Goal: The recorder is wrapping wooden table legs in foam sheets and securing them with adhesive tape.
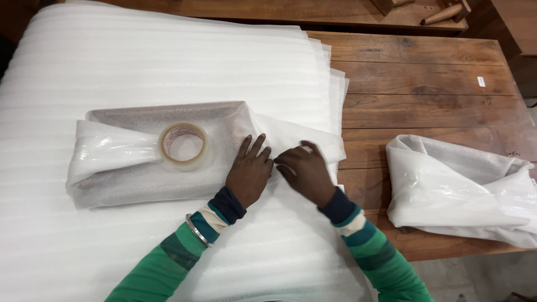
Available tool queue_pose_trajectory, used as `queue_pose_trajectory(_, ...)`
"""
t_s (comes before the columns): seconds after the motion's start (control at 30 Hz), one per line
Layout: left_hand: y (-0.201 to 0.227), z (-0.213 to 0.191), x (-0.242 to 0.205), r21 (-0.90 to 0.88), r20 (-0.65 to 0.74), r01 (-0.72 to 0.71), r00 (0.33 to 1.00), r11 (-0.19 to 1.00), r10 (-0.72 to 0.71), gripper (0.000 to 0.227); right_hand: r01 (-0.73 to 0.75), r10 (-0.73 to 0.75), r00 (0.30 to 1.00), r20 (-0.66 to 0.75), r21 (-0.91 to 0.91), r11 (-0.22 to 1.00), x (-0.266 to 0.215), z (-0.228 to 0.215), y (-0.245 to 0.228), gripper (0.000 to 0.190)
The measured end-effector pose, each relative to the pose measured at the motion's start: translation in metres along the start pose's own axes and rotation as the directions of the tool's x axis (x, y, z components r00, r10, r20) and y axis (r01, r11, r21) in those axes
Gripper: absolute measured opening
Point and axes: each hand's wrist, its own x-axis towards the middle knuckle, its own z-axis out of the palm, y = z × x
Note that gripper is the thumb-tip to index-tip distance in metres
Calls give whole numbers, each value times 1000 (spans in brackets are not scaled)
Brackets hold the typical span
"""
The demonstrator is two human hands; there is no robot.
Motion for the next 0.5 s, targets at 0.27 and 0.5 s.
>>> queue_pose_trajectory(0.27, 0, -1, -1, 85, 61, 7, 998, 996, -12, 17, -446, 369, 895, 251, 489, 750, 11, -45, 69, 60)
queue_pose_trajectory(0.5, 10, -25, -27, -54, -172, 84, 981, 995, -92, 23, -230, 80, 971, 224, 791, 567, 109, -68, -9, 28)
